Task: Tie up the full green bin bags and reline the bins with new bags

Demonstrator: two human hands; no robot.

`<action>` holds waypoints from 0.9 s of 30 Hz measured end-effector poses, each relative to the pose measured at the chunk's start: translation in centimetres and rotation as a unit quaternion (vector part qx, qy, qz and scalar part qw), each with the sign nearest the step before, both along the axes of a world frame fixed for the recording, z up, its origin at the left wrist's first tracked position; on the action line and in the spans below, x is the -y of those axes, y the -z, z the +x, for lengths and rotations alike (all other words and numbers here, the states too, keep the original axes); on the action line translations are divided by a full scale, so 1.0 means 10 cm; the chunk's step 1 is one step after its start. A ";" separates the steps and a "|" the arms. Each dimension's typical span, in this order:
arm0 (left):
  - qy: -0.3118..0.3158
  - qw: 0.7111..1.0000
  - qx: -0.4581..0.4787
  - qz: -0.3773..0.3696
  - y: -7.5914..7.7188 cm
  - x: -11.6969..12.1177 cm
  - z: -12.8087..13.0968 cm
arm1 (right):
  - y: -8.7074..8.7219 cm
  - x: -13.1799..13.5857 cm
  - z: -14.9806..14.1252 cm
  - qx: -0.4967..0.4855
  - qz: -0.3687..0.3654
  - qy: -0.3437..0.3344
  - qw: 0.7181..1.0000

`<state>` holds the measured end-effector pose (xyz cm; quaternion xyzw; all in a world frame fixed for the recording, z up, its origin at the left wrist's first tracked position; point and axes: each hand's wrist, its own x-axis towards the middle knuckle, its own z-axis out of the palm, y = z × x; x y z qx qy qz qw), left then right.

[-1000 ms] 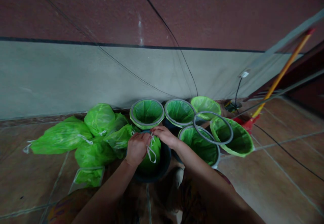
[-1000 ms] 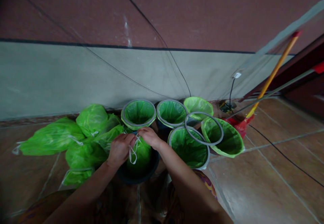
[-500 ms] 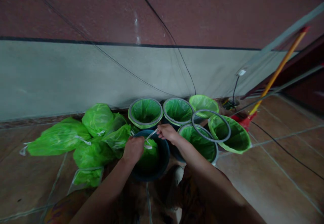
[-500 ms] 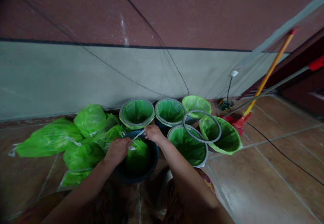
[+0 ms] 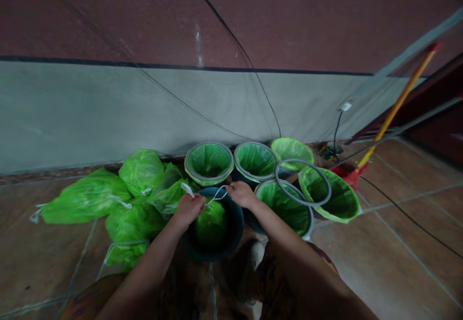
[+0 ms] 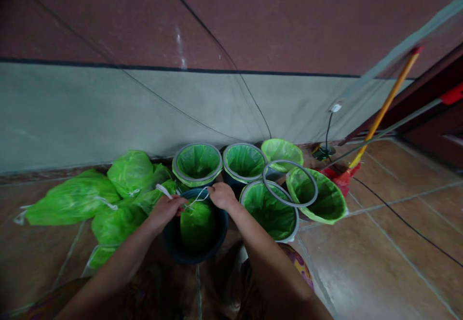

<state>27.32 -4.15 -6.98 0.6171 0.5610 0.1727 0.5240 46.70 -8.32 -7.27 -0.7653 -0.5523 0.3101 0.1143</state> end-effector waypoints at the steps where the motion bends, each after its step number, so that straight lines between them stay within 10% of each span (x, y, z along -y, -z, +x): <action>1: -0.019 0.998 0.045 -0.043 0.01 0.02 0.03 | 0.00 -0.01 -0.02 -0.063 0.027 0.005 0.998; 7: -0.071 0.974 0.183 -0.116 0.05 0.10 0.08 | -0.03 -0.03 -0.14 -0.373 0.170 0.028 0.912; 18: 0.120 0.988 0.081 0.057 0.11 0.11 0.11 | -0.24 0.02 -0.25 -0.545 0.176 0.013 0.819; 22: 0.130 0.983 0.089 0.098 0.10 0.12 0.10 | -0.11 0.00 -0.21 -0.471 0.120 0.065 0.872; 27: 0.134 0.980 0.088 0.114 0.15 0.08 0.09 | -0.01 0.05 -0.28 -0.298 0.059 -0.095 0.948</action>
